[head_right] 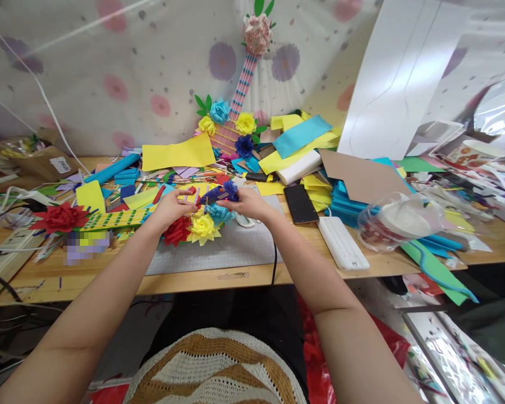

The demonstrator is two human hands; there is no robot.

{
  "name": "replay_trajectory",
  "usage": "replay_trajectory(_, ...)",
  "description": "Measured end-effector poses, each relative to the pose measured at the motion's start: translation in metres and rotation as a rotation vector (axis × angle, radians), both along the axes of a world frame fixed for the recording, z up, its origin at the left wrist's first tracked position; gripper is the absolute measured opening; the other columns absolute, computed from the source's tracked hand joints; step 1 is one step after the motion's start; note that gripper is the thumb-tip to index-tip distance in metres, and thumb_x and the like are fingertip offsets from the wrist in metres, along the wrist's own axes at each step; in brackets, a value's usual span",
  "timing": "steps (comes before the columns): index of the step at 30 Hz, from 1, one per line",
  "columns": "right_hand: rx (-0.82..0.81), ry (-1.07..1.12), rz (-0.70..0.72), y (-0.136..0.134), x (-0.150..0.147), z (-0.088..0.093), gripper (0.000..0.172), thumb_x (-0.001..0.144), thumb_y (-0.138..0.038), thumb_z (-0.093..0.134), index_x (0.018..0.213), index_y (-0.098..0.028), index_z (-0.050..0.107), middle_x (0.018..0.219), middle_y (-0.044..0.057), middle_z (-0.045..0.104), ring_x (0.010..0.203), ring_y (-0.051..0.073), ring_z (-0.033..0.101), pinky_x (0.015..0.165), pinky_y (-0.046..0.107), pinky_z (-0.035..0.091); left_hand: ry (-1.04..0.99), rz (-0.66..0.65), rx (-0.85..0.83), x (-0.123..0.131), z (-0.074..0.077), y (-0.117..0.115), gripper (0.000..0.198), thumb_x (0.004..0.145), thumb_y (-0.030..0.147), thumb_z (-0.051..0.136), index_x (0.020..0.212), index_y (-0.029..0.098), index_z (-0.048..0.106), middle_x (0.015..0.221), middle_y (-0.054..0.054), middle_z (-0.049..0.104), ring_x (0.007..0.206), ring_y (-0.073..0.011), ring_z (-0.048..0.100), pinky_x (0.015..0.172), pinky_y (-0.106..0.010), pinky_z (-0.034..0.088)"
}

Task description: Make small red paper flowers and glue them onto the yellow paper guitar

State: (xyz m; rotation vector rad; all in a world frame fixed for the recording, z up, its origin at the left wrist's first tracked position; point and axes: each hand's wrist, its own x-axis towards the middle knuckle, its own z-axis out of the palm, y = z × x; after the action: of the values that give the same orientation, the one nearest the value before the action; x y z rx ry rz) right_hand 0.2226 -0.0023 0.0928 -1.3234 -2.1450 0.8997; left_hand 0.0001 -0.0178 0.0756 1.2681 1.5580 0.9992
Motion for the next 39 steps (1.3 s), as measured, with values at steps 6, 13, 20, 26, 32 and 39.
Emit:
replay_trajectory(6,0.011,-0.017,-0.013,0.002,-0.001,-0.001,0.046,0.072,-0.06,0.057,0.081,-0.015,0.064,0.06,0.001,0.056,0.055,0.012,0.05,0.053,0.025,0.038,0.03,-0.014,0.013,-0.003,0.0,0.0,0.06,0.052,0.016,0.074,0.108,0.015,0.054,0.065,-0.001,0.068,0.068,-0.0205,0.066,0.061,-0.029,0.048)
replay_trajectory(13,0.038,-0.007,-0.028,0.005,-0.001,0.001,0.043,0.074,-0.056,0.058,0.089,-0.015,0.064,0.065,0.001,0.058,0.058,0.012,0.051,0.057,0.025,0.039,0.077,-0.081,0.073,-0.005,0.004,-0.005,0.053,0.054,0.014,0.069,0.105,0.017,0.054,0.063,0.001,0.068,0.066,-0.019,0.065,0.066,-0.03,0.048)
replay_trajectory(20,0.072,-0.001,-0.014,0.007,0.002,0.0,0.043,0.075,-0.055,0.058,0.089,-0.015,0.063,0.062,0.0,0.056,0.057,0.012,0.05,0.057,0.025,0.039,0.126,-0.166,0.163,-0.01,-0.001,-0.001,0.056,0.058,0.015,0.066,0.112,0.015,0.051,0.069,-0.002,0.068,0.076,-0.0203,0.067,0.072,-0.031,0.048)
replay_trajectory(26,0.037,0.04,-0.024,0.008,0.004,-0.001,0.042,0.073,-0.056,0.059,0.082,-0.015,0.061,0.06,0.0,0.055,0.055,0.011,0.05,0.056,0.024,0.04,0.086,-0.232,0.235,-0.008,-0.005,-0.001,0.058,0.06,0.015,0.064,0.117,0.015,0.051,0.068,0.001,0.066,0.069,-0.0162,0.065,0.073,-0.029,0.048)
replay_trajectory(32,0.035,0.079,-0.021,0.011,0.008,-0.004,0.041,0.072,-0.057,0.059,0.08,-0.017,0.06,0.056,-0.001,0.054,0.049,0.009,0.046,0.05,0.023,0.038,0.072,-0.268,0.283,-0.009,-0.005,-0.003,0.061,0.06,0.014,0.063,0.12,0.015,0.05,0.068,0.002,0.065,0.072,-0.0153,0.065,0.079,-0.03,0.049)
replay_trajectory(39,0.039,0.075,-0.022,0.012,0.009,-0.005,0.039,0.072,-0.056,0.06,0.078,-0.017,0.06,0.059,0.0,0.057,0.051,0.01,0.047,0.05,0.024,0.039,0.089,-0.294,0.291,-0.009,-0.004,-0.003,0.061,0.061,0.013,0.061,0.121,0.015,0.049,0.067,0.003,0.063,0.069,-0.0135,0.063,0.079,-0.029,0.049)
